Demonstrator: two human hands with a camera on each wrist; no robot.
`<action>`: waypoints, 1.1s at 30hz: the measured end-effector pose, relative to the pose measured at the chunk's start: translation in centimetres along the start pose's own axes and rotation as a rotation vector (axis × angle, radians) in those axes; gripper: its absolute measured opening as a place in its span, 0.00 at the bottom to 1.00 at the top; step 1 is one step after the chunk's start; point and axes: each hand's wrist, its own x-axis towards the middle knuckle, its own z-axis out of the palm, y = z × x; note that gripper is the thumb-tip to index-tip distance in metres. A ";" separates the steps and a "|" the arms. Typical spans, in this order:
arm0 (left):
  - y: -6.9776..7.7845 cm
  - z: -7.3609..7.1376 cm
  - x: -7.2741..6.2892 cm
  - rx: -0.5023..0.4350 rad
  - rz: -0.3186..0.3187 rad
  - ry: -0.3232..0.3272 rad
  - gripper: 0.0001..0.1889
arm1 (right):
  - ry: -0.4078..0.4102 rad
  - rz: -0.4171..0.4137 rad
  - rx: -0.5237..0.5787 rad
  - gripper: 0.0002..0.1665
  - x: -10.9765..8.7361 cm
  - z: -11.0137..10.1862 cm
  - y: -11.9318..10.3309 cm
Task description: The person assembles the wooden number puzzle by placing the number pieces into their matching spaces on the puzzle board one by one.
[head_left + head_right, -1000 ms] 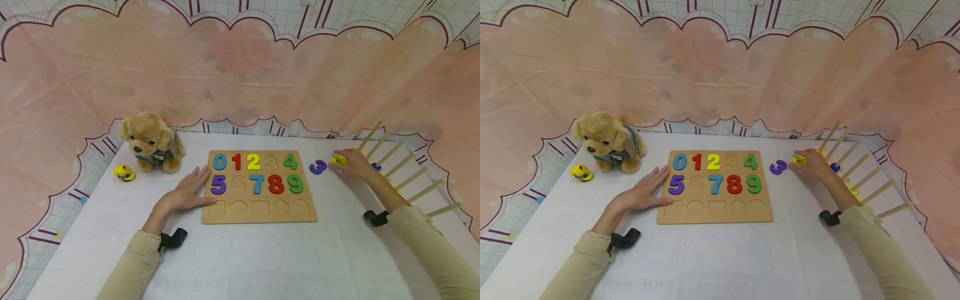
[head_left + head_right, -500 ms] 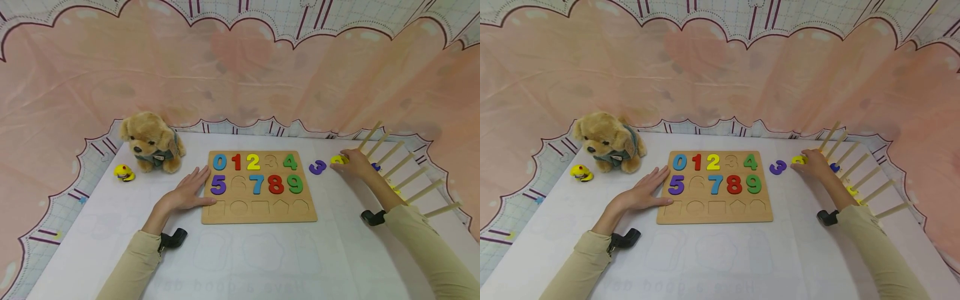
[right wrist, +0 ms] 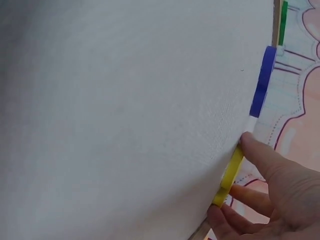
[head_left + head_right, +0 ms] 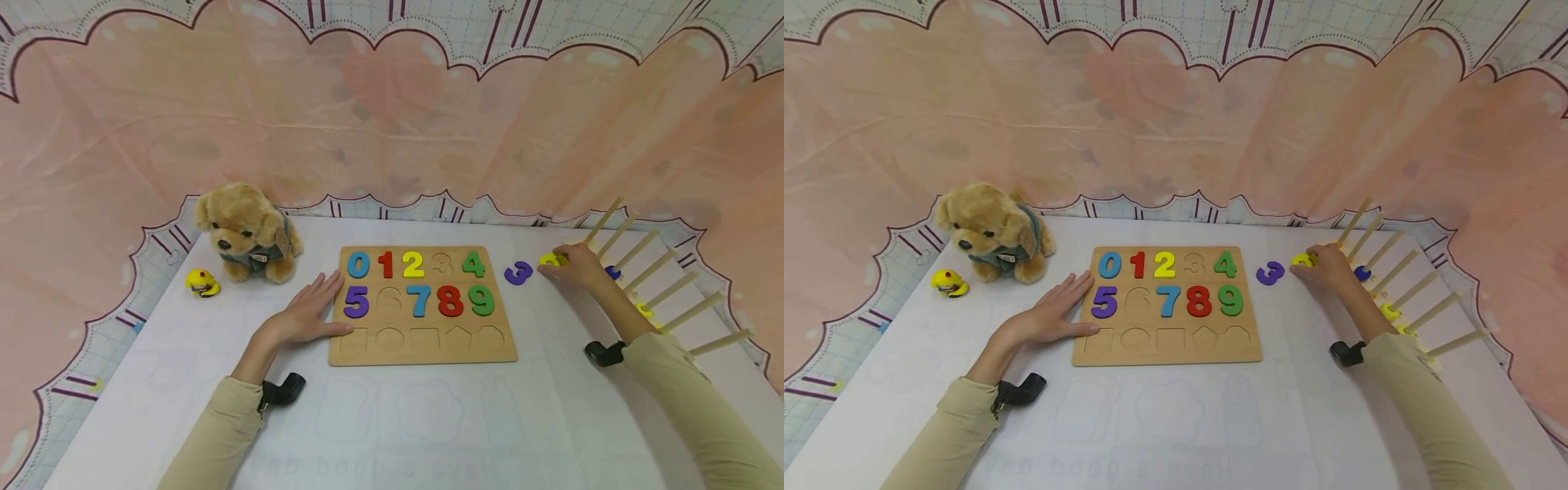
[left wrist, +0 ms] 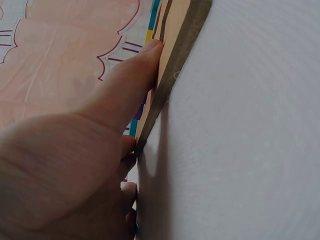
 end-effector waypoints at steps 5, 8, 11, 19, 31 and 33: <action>0.0 0.0 0.0 -0.007 0.008 0.003 0.53 | 0.007 -0.015 0.005 0.38 -0.1 -0.1 -0.1; -0.1 0.1 0.0 -0.008 0.011 0.005 0.53 | 0.007 -0.013 0.005 0.38 -0.1 -0.1 -0.1; -0.1 0.1 0.0 -0.005 0.007 0.004 0.53 | 0.002 -0.006 0.004 0.38 0.0 -0.1 -0.1; 0.0 0.0 0.0 -0.006 0.005 0.001 0.53 | 0.021 -0.001 -0.002 0.38 0.3 0.3 0.2; -0.1 0.1 0.2 -0.005 0.014 -0.001 0.53 | 0.144 -0.019 0.071 0.40 -0.4 0.0 -0.9; -0.1 0.1 0.2 -0.006 0.009 0.001 0.53 | 0.165 -0.054 0.103 0.39 -0.6 -0.1 -1.6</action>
